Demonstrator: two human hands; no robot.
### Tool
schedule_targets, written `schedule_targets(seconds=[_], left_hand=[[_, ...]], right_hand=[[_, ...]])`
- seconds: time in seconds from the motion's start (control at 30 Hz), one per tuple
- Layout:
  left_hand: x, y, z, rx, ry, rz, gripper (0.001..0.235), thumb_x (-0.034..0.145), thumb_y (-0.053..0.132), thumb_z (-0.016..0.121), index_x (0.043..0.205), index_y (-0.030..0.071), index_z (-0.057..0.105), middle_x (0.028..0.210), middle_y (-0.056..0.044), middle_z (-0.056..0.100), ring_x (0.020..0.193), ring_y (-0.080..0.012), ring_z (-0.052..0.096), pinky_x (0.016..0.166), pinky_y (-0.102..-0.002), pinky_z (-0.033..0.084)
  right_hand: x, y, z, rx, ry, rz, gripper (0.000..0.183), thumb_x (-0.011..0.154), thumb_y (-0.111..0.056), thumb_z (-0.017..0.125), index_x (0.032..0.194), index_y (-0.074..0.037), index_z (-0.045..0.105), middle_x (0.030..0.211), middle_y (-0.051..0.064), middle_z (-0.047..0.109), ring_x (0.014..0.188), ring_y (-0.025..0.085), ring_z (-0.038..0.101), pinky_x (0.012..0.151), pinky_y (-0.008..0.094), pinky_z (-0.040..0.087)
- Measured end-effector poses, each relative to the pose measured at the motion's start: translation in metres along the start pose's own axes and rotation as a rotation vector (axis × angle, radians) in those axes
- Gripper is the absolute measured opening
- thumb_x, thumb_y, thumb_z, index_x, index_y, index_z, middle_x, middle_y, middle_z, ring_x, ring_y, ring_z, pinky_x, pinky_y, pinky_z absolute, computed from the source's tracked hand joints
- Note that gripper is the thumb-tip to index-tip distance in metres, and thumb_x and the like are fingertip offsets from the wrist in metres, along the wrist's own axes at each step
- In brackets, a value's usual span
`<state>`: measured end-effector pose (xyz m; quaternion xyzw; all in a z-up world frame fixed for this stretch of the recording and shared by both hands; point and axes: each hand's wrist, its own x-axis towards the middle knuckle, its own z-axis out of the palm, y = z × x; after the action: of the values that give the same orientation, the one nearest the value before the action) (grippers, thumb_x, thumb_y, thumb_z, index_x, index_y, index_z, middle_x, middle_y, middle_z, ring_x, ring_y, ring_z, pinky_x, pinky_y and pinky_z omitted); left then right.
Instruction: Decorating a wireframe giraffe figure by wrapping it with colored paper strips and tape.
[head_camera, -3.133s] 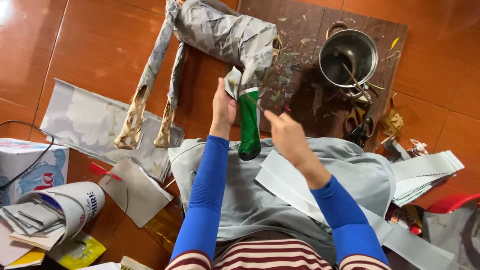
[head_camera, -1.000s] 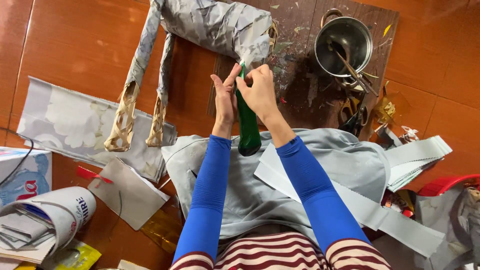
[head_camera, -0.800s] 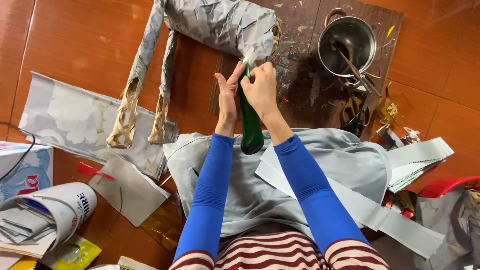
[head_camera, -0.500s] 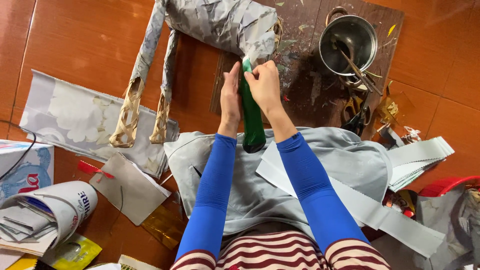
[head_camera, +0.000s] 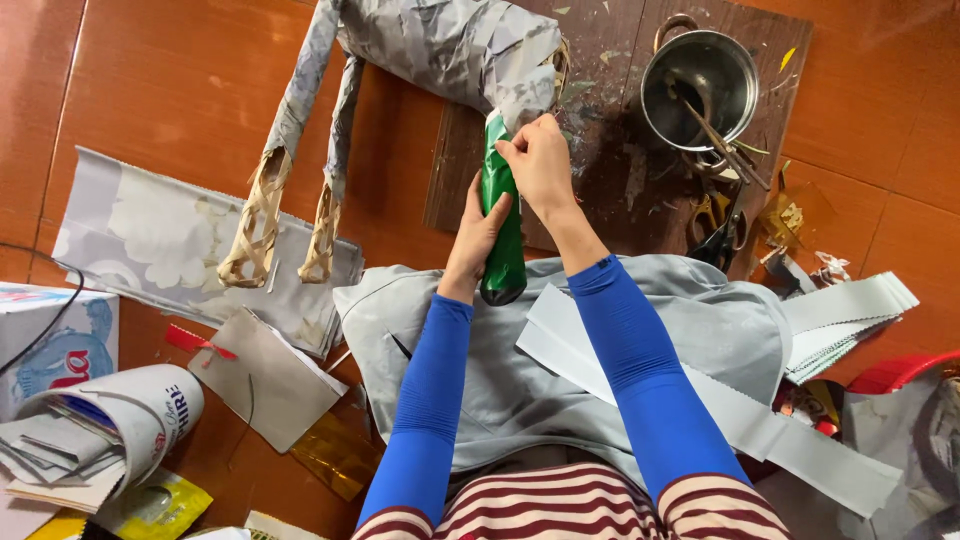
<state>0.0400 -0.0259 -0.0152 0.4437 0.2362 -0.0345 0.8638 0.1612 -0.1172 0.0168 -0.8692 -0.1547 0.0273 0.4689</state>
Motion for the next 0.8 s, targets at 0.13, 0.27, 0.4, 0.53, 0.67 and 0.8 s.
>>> schedule_targets(seconds=[0.13, 0.27, 0.4, 0.53, 0.67, 0.8], left_hand=[[-0.005, 0.009, 0.001, 0.042, 0.010, -0.015, 0.080, 0.099, 0.022, 0.065, 0.163, 0.018, 0.017, 0.101, -0.011, 0.065, 0.069, -0.0168, 0.066, 0.057, -0.034, 0.059], [-0.004, 0.002, -0.002, -0.025, -0.039, 0.050, 0.075, 0.103, 0.022, 0.065, 0.165, 0.014, 0.023, 0.114, -0.008, 0.064, 0.081, -0.0129, 0.064, 0.065, -0.031, 0.059], [-0.005, 0.004, -0.002, 0.017, -0.014, 0.043, 0.075, 0.102, 0.023, 0.064, 0.164, 0.014, 0.023, 0.120, -0.008, 0.062, 0.084, -0.0128, 0.066, 0.065, -0.031, 0.060], [-0.007, 0.007, -0.004, 0.059, -0.031, 0.103, 0.077, 0.104, 0.022, 0.063, 0.166, 0.017, 0.018, 0.132, -0.007, 0.062, 0.086, -0.0111, 0.065, 0.067, -0.028, 0.059], [-0.005, 0.006, -0.003, 0.028, -0.033, 0.063, 0.077, 0.103, 0.022, 0.062, 0.166, 0.018, 0.018, 0.127, -0.009, 0.062, 0.081, -0.0130, 0.064, 0.063, -0.029, 0.058], [-0.003, 0.000, -0.006, 0.065, -0.016, 0.078, 0.075, 0.105, 0.021, 0.063, 0.167, 0.017, 0.020, 0.126, -0.009, 0.063, 0.084, -0.0117, 0.065, 0.066, -0.028, 0.059]], right_hand=[[-0.001, -0.002, -0.001, -0.013, -0.009, -0.013, 0.027, 0.084, -0.014, 0.087, 0.077, 0.002, 0.066, 0.095, 0.015, 0.059, 0.073, 0.029, 0.062, 0.066, 0.039, 0.051], [-0.001, -0.006, -0.004, 0.004, 0.019, -0.080, 0.028, 0.081, -0.013, 0.089, 0.076, 0.002, 0.066, 0.093, 0.015, 0.059, 0.074, 0.028, 0.062, 0.066, 0.039, 0.052], [-0.004, -0.004, -0.006, -0.001, 0.032, 0.073, 0.040, 0.077, -0.021, 0.094, 0.077, 0.002, 0.061, 0.094, 0.015, 0.058, 0.080, 0.031, 0.062, 0.071, 0.041, 0.052], [-0.008, 0.015, 0.002, 0.071, 0.172, 0.069, 0.084, 0.074, -0.029, 0.102, 0.126, 0.000, 0.043, 0.118, 0.024, 0.057, 0.109, 0.038, 0.060, 0.089, 0.044, 0.052], [-0.009, 0.011, 0.003, 0.387, 0.008, 0.266, 0.102, 0.081, -0.025, 0.094, 0.150, -0.010, 0.020, 0.136, 0.021, 0.060, 0.124, 0.034, 0.062, 0.104, 0.042, 0.051], [-0.013, 0.011, 0.004, 0.417, -0.004, 0.216, 0.100, 0.086, -0.021, 0.089, 0.157, -0.011, 0.019, 0.140, 0.022, 0.062, 0.128, 0.032, 0.064, 0.107, 0.040, 0.051]])
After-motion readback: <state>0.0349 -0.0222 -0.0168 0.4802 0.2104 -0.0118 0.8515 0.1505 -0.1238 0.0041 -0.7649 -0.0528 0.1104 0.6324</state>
